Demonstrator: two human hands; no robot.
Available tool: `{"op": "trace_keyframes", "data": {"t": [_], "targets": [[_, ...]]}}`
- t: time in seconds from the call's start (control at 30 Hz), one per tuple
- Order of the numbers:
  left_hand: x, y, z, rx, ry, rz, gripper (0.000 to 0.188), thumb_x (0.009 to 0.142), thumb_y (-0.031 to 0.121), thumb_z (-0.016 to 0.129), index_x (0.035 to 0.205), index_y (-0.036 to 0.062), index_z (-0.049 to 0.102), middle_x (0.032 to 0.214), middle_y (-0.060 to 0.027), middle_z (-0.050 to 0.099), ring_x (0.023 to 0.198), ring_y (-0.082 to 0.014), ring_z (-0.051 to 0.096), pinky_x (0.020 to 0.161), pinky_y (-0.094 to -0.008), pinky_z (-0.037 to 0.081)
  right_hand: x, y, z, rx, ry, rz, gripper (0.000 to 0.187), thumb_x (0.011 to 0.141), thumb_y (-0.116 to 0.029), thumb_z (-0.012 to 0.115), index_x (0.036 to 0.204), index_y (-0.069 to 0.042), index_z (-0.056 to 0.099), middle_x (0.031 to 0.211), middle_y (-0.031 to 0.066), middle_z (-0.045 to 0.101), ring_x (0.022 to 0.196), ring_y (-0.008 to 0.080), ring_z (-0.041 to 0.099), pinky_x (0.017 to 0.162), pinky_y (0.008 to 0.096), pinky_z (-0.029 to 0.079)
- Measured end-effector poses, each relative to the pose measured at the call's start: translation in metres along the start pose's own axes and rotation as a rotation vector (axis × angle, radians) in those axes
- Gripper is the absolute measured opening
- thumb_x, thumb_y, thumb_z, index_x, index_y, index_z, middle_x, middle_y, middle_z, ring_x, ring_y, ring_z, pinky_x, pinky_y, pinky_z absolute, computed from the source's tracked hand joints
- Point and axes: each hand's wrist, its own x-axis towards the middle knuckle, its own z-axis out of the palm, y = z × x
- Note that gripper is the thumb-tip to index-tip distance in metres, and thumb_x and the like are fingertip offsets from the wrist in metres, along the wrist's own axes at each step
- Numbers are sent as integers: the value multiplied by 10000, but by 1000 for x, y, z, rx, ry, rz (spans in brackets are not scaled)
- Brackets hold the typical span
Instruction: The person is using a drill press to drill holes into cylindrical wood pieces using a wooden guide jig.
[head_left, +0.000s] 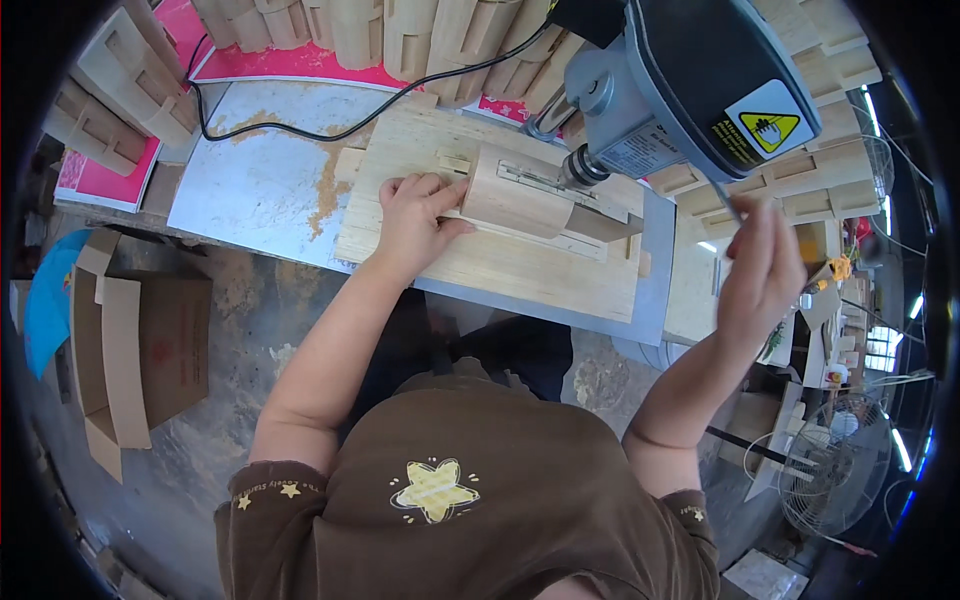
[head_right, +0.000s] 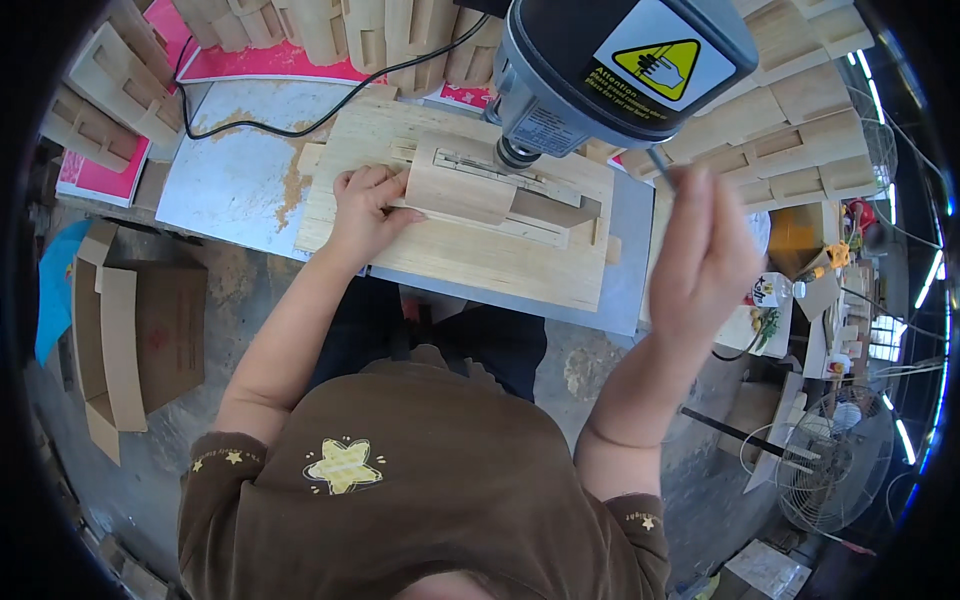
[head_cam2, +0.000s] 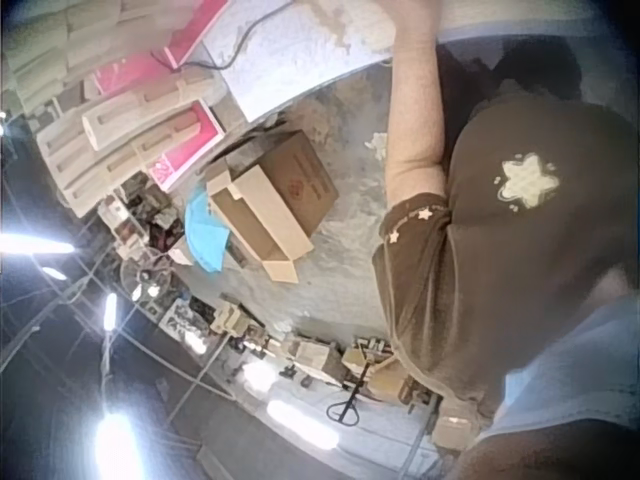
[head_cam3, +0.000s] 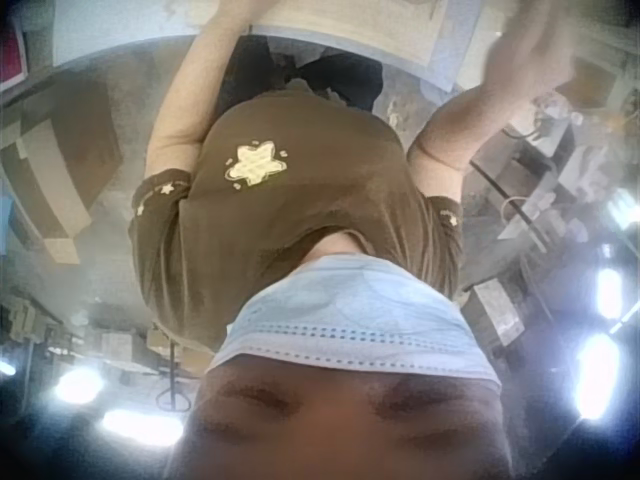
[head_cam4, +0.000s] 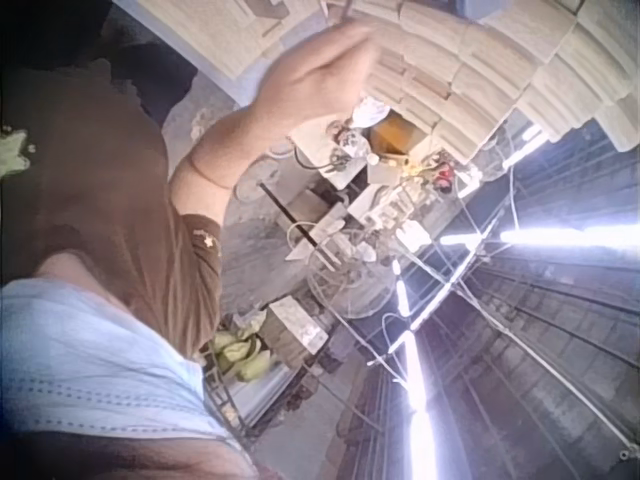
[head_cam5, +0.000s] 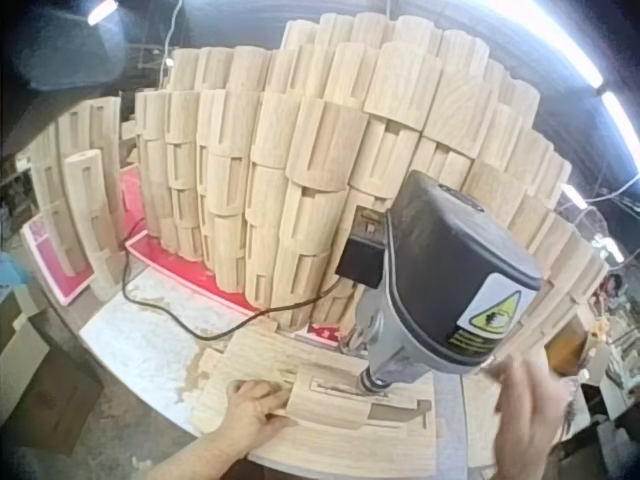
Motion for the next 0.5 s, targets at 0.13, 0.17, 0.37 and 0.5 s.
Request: {"op": "trace_keyframes", "data": {"t": [0.13, 0.17, 0.37, 0.5], "targets": [[2, 3, 0, -9, 24, 37, 526, 566, 249, 784, 1065, 148, 651, 849, -6, 563, 891, -212, 519, 833, -395, 302, -43, 5, 24, 134, 69, 128, 241, 939, -119, 460, 908, 49, 630, 598, 5, 491, 550, 54, 440, 510, 207, 334], [2, 3, 0, -7, 16, 32, 523, 566, 246, 783, 1063, 148, 651, 849, -8, 562, 890, -212, 520, 834, -395, 302, -50, 7, 30, 176, 84, 127, 237, 938, -110, 453, 917, 47, 629, 613, 16, 499, 550, 63, 450, 513, 208, 343], [2, 5, 0, -6, 19, 29, 518, 567, 239, 782, 1061, 151, 652, 846, -9, 560, 889, -212, 518, 831, -397, 304, -82, 46, 86, 250, 195, -56, 198, 926, -86, 444, 966, 38, 593, 675, 84, 550, 606, 153, 501, 553, 253, 394], [3, 5, 0, -9, 16, 27, 511, 569, 234, 780, 1057, 150, 653, 846, -9, 560, 889, -213, 518, 832, -397, 304, -79, 61, 98, 191, 239, -246, 163, 908, -64, 458, 973, 38, 567, 728, 134, 589, 670, 219, 516, 594, 298, 414]]}}
